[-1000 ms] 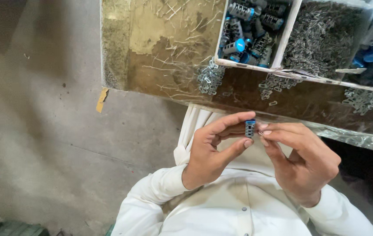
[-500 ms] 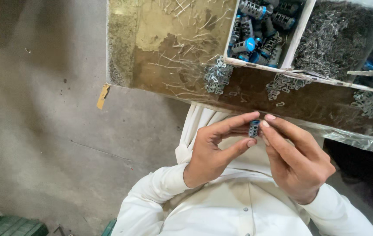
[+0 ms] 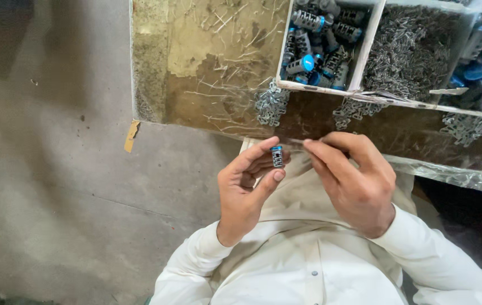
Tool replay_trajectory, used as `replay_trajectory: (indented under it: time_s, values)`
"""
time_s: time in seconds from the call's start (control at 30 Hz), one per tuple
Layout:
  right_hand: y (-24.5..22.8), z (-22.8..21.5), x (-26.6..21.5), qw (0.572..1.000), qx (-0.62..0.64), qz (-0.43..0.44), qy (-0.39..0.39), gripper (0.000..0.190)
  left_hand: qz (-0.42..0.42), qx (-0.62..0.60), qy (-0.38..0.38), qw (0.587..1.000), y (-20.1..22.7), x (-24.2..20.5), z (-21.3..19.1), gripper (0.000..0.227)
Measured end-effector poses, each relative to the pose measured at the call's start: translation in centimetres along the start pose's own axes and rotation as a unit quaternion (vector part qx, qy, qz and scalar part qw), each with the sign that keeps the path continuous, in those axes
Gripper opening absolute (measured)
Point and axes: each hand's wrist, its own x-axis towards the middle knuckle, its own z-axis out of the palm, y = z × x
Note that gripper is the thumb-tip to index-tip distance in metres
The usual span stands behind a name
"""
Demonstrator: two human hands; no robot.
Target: The person repeatedly picks up small metal clips and attaches them to a cylindrical blue-and-silver component. They then rub the assembled unit against a wire mesh pad before repeating the process with additional clips.
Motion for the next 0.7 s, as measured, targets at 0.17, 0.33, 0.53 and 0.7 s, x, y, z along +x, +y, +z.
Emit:
replay_trajectory:
  time_s: [0.17,0.33,0.53,0.7]
  values:
    - [-0.3,-1.2,-2.1,0.994,0.074,0.08,-0.004,0.021,0.004,0.006,-0.048,0.999,-0.1,0.0,1.6,0.05]
    - [-0.2,-1.9,-3.1,0.982,0.144,0.119,0.037,0.022,-0.02,0.018,-0.116,0.993,0.4,0.2,2.9,0.049]
    - [0.1,-2.0,-3.5,0.974,0.16,0.156,0.046,0.02,-0.006,0.028,-0.139,0.99,0.7,0.3,3.5,0.046]
    - [0.0,-1.8,-3.4,0.985,0.104,0.129,0.037,0.023,0.005,0.094,-0.131,0.987,0.4,0.2,3.4,0.048]
